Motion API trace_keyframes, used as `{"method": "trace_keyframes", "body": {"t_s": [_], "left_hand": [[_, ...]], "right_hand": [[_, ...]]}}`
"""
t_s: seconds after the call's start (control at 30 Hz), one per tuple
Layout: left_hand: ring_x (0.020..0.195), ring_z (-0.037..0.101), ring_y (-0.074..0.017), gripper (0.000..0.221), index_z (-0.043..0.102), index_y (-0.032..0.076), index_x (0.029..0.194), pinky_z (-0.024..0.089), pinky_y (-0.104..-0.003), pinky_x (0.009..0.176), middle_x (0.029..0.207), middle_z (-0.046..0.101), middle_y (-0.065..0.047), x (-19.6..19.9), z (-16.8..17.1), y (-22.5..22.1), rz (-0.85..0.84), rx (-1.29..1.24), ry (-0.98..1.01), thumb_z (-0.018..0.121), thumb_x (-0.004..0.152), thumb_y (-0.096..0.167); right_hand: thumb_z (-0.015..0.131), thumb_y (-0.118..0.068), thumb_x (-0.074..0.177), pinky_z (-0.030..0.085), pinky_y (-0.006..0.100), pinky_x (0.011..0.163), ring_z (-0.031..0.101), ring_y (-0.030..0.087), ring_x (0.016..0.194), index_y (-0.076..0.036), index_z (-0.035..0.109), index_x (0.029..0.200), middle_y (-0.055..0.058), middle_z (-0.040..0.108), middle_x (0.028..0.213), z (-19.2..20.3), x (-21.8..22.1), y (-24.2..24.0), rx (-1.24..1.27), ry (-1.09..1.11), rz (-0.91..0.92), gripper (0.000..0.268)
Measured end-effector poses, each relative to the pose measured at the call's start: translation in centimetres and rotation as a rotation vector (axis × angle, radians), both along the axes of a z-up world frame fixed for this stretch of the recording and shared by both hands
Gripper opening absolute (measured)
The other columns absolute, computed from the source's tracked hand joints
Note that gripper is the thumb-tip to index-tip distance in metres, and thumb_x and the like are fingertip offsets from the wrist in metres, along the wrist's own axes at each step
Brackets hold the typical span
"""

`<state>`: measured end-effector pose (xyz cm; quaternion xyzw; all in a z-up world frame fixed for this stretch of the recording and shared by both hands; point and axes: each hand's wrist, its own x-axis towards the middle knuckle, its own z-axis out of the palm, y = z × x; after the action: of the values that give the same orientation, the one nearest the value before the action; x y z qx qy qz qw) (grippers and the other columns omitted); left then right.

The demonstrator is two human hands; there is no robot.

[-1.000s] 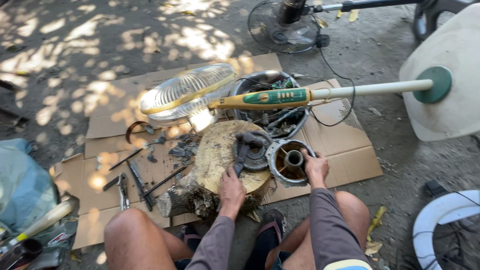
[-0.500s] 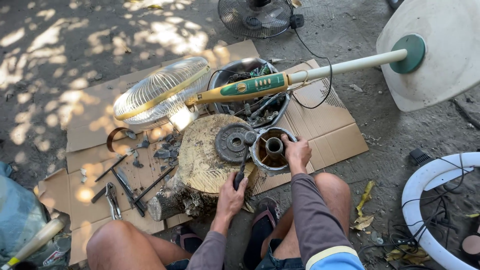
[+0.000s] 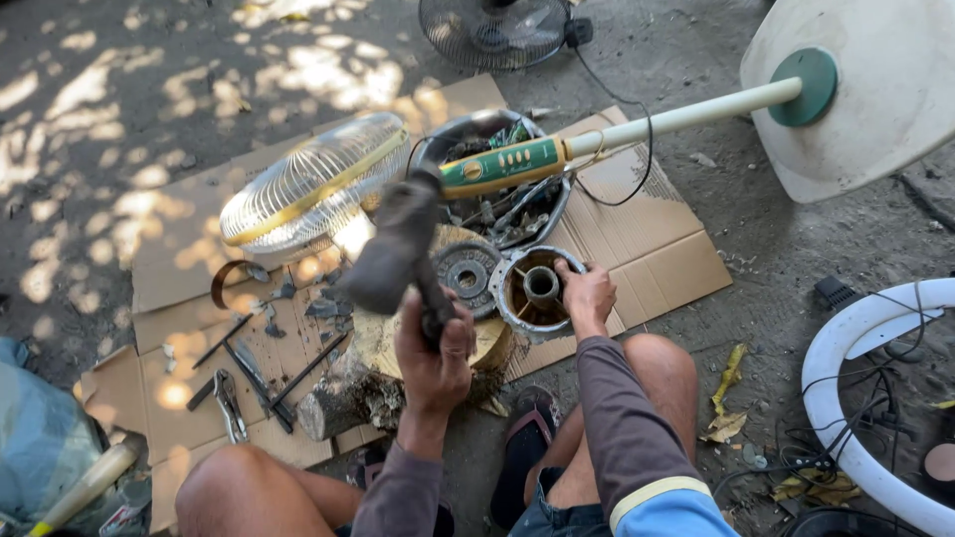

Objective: Disassembling an electric fan motor by striking a metal rod with a hammer to separate the components.

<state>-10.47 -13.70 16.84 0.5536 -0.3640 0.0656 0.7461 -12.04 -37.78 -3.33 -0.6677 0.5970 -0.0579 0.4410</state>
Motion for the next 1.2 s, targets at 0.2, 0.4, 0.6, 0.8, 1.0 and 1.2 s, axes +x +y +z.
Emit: {"method": "trace_keyframes", "body": {"t_s": [0.2,0.4,0.6,0.8,1.0,1.2], "left_hand": [[0.042,0.054,-0.0151,0.018,0.055,-0.004,0.11,0.048,-0.029,0.042,0.059,0.056,-0.013,0.2,-8.1,-1.3,0.137,-0.078,0.043,0.059,0.101,0.012],[0.08,0.069,-0.0492,0.053,0.063,0.002,0.1,0.048,-0.057,0.067,0.079,0.066,-0.031,-2.4,-18.1,2.8,0.11,1.132,0.684,0.064,0.094,0.055],[0.035,0.054,-0.0191,0.034,0.06,0.003,0.092,0.049,-0.034,0.028,0.051,0.055,-0.013,-1.9,-11.5,2.7,0.075,0.81,1.136,0.063,0.1,0.036],[0.036,0.061,-0.021,0.037,0.063,0.002,0.091,0.051,-0.032,0.031,0.054,0.061,-0.014,-0.9,-11.6,2.3,0.068,0.849,0.798,0.069,0.097,0.037],[0.044,0.068,-0.027,0.041,0.063,0.008,0.092,0.057,-0.036,0.044,0.06,0.067,-0.018,-0.2,-14.2,2.5,0.115,1.047,0.782,0.062,0.098,0.049],[0.1,0.07,-0.0494,0.038,0.058,0.004,0.123,0.051,-0.057,0.081,0.1,0.07,-0.03,1.3,-14.5,2.5,0.435,1.249,0.674,0.058,0.099,0.034]], "right_hand": [[0.08,-0.057,0.076,0.052,0.05,0.104,0.065,0.044,0.118,-0.017,0.074,0.121,0.024,0.073,0.114,-0.3,0.1,-0.2,-0.027,0.018,0.01,0.06],[0.081,-0.056,0.078,0.052,0.051,0.104,0.065,0.045,0.118,-0.016,0.074,0.122,0.026,0.073,0.114,-1.3,-0.2,-0.5,-0.01,0.006,0.021,0.06],[0.08,-0.057,0.074,0.055,0.048,0.099,0.068,0.042,0.114,-0.02,0.076,0.119,0.021,0.075,0.109,-2.3,0.2,-0.7,0.021,0.0,0.016,0.059],[0.081,-0.057,0.073,0.055,0.048,0.098,0.068,0.039,0.115,-0.024,0.077,0.115,0.018,0.076,0.109,-3.3,0.6,-1.6,0.018,-0.02,0.064,0.054],[0.08,-0.055,0.075,0.055,0.049,0.097,0.068,0.041,0.115,-0.019,0.077,0.116,0.02,0.075,0.109,-0.7,1.0,-2.5,-0.042,0.008,0.182,0.055],[0.08,-0.052,0.075,0.055,0.051,0.097,0.068,0.042,0.113,-0.019,0.079,0.111,0.021,0.076,0.107,0.8,1.5,-1.7,-0.032,0.033,0.199,0.049]]}}
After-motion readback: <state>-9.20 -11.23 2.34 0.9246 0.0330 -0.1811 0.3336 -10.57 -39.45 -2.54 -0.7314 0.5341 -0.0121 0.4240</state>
